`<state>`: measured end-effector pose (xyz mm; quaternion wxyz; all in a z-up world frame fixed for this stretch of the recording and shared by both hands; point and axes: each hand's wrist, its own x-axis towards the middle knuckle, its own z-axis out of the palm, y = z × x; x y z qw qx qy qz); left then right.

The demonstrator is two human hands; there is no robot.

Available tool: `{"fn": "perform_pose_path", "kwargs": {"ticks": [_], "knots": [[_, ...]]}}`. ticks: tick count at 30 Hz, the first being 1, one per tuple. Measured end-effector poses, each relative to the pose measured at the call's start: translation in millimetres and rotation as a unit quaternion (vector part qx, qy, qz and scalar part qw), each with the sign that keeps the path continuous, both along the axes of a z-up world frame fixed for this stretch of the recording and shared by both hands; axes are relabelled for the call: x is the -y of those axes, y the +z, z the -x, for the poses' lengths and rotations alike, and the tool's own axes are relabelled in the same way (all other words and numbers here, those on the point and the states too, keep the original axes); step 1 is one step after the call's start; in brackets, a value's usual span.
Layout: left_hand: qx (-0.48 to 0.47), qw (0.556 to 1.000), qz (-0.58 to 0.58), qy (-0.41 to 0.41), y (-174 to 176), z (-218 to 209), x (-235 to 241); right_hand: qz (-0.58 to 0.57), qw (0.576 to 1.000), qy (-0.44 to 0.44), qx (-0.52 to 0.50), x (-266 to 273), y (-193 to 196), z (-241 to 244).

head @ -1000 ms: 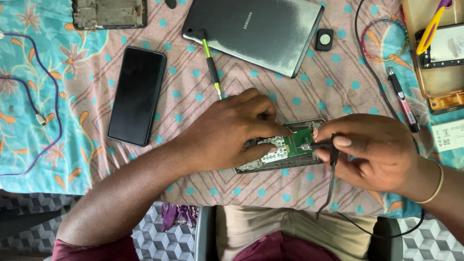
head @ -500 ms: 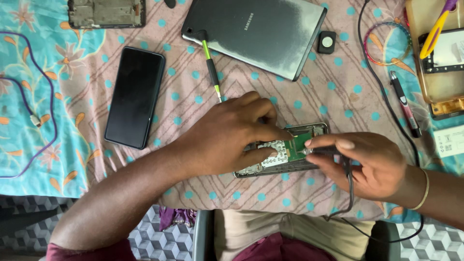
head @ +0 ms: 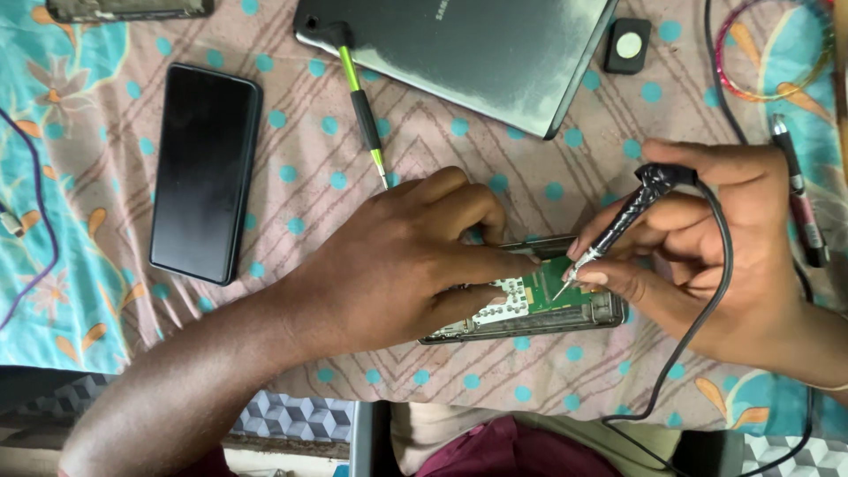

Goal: The person uses a soldering iron and a screwdriver to work on the internal components of a disassembled mobile phone. They remove a blue component, exchange it with another person for a green circuit board, and then install the new board into the phone chassis.

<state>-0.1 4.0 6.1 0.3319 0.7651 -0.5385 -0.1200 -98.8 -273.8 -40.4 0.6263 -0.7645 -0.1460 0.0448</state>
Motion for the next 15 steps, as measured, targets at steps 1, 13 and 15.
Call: {"fn": "perform_pose_path", "kwargs": {"ticks": [1,13,15], "knots": [[0.004,1.000,-0.002,0.001,-0.8,0.3,0.0,-0.013,1.000,0.001,-0.013,-2.4,3.1,-2.4],[0.010,1.000,-0.008,0.002,-1.9,0.9,-0.2,0.079,0.997,-0.003,-0.003,-3.8,4.0,-5.5],[0.010,1.000,-0.008,0.003,-2.3,1.1,0.0,0.087,0.996,0.003,0.006,-3.1,3.8,-6.9]]}}
